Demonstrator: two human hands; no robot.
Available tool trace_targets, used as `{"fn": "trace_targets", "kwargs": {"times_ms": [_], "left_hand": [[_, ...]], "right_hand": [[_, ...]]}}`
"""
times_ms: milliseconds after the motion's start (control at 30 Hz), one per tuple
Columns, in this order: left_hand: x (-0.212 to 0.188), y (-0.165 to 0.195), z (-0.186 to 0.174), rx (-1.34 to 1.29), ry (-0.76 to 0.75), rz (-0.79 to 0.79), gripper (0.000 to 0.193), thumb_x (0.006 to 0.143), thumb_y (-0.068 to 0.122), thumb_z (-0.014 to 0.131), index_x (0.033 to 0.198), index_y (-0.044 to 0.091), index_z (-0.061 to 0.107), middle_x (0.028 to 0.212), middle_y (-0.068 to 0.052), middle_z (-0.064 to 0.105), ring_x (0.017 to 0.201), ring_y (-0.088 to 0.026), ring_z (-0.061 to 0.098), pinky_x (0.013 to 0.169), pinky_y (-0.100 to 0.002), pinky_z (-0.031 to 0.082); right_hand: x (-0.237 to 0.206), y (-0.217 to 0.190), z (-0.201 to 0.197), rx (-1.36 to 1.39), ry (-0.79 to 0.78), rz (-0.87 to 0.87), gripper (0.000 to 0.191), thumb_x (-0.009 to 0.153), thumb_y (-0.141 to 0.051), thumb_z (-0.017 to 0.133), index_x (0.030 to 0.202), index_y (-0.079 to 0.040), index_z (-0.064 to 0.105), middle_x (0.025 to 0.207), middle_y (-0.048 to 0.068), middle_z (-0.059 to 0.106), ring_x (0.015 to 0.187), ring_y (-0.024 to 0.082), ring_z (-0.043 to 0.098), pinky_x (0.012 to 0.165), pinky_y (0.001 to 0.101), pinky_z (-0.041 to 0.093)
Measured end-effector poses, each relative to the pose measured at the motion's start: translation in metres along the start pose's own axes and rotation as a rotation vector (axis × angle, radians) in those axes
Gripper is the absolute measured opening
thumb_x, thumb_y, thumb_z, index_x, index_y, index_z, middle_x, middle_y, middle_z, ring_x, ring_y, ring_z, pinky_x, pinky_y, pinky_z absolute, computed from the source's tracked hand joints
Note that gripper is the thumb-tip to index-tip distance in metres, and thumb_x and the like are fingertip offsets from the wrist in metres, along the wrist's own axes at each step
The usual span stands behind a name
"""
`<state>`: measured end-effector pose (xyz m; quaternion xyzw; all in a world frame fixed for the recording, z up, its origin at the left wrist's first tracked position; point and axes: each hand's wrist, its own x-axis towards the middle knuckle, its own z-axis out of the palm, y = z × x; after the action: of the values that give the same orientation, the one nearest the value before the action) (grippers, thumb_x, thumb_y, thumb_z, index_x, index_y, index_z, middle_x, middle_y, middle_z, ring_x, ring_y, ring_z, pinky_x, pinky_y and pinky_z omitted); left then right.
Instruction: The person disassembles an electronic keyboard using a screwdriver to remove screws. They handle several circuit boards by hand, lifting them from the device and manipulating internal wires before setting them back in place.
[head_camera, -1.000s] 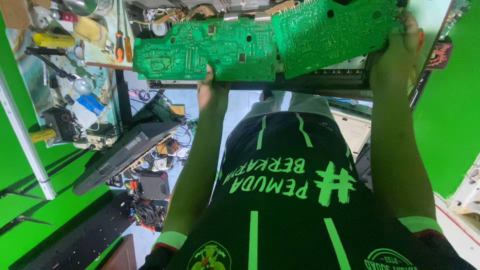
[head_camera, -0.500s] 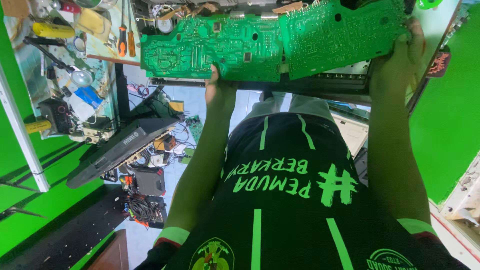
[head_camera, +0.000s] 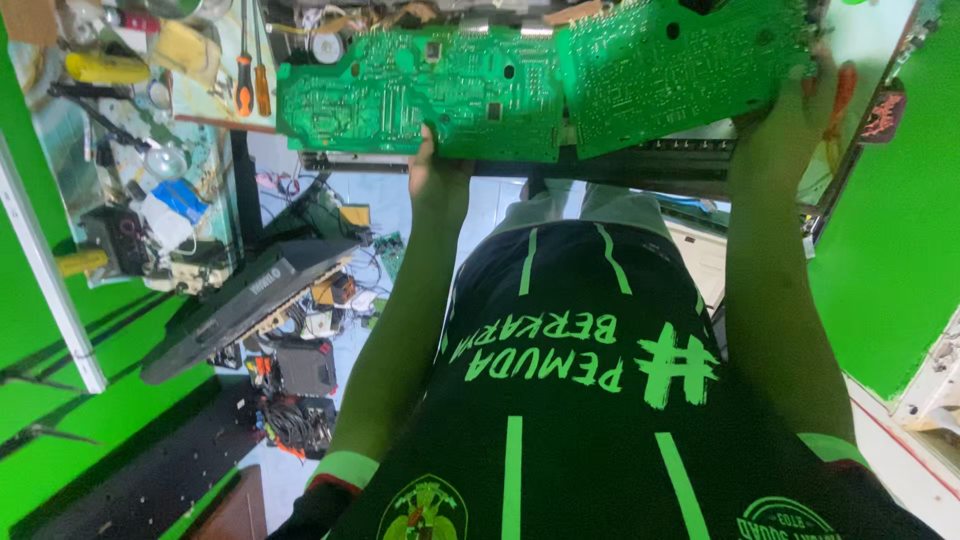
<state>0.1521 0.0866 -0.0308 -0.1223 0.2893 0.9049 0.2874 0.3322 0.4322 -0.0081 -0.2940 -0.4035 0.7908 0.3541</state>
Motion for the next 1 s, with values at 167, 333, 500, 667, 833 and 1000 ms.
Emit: {"fn": "trace_targets", "kwargs": {"times_ms": [167, 333, 500, 667, 833, 1000], "left_hand": [[0.002, 0.001, -0.001, 0.044, 0.067, 0.015, 0.034, 0.109, 0.026, 0.058, 0.133, 0.001, 0.056, 0.123, -0.014, 0.067, 0.113, -0.028, 0.065, 0.099, -0.049, 0.053], [0.003, 0.008, 0.000, 0.041, 0.107, -0.031, 0.035, 0.109, 0.027, 0.056, 0.132, 0.001, 0.056, 0.124, -0.014, 0.068, 0.114, -0.029, 0.066, 0.101, -0.049, 0.054], [-0.006, 0.026, 0.022, 0.218, 0.075, -0.004, 0.041, 0.101, 0.031, 0.058, 0.134, 0.007, 0.053, 0.126, -0.012, 0.067, 0.113, -0.029, 0.069, 0.101, -0.051, 0.056], [-0.002, 0.037, 0.047, 0.416, 0.147, 0.031, 0.040, 0.102, 0.039, 0.062, 0.122, 0.005, 0.054, 0.118, -0.015, 0.066, 0.107, -0.030, 0.072, 0.095, -0.049, 0.060], [0.011, 0.043, 0.060, 0.512, 0.125, 0.068, 0.045, 0.100, 0.048, 0.063, 0.103, 0.004, 0.054, 0.109, -0.016, 0.069, 0.103, -0.027, 0.074, 0.087, -0.040, 0.064], [0.016, 0.045, 0.073, 0.570, 0.134, 0.072, 0.047, 0.099, 0.050, 0.063, 0.103, 0.004, 0.055, 0.105, -0.015, 0.066, 0.102, -0.026, 0.075, 0.087, -0.041, 0.066]], "right_hand": [[-0.007, 0.003, -0.001, -0.125, -0.117, -0.040, 0.046, 0.121, -0.004, 0.061, 0.160, -0.009, 0.039, 0.152, 0.011, 0.048, 0.130, 0.024, 0.060, 0.107, 0.0401, 0.057], [-0.007, 0.003, -0.004, -0.168, -0.099, -0.042, 0.052, 0.118, 0.000, 0.061, 0.162, -0.007, 0.034, 0.155, 0.013, 0.048, 0.134, 0.024, 0.060, 0.109, 0.0389, 0.058], [0.000, 0.000, 0.003, -0.635, 0.092, -0.097, 0.065, 0.108, -0.015, 0.065, 0.156, -0.007, 0.023, 0.150, 0.012, 0.052, 0.113, 0.021, 0.064, 0.092, 0.0345, 0.061], [-0.031, -0.018, 0.036, -1.379, -0.009, -0.572, 0.059, 0.108, -0.009, 0.062, 0.160, -0.008, 0.035, 0.145, 0.015, 0.050, 0.125, 0.024, 0.054, 0.104, 0.0406, 0.048], [-0.055, -0.007, 0.107, -1.448, -0.670, -0.713, 0.037, 0.108, -0.020, 0.074, 0.138, -0.005, 0.059, 0.136, 0.018, 0.058, 0.135, 0.035, 0.050, 0.114, 0.0533, 0.038], [-0.053, 0.018, 0.152, -1.377, -0.774, -0.867, 0.021, 0.108, -0.015, 0.072, 0.126, -0.005, 0.070, 0.119, 0.011, 0.070, 0.113, 0.026, 0.062, 0.107, 0.0476, 0.043]]}}
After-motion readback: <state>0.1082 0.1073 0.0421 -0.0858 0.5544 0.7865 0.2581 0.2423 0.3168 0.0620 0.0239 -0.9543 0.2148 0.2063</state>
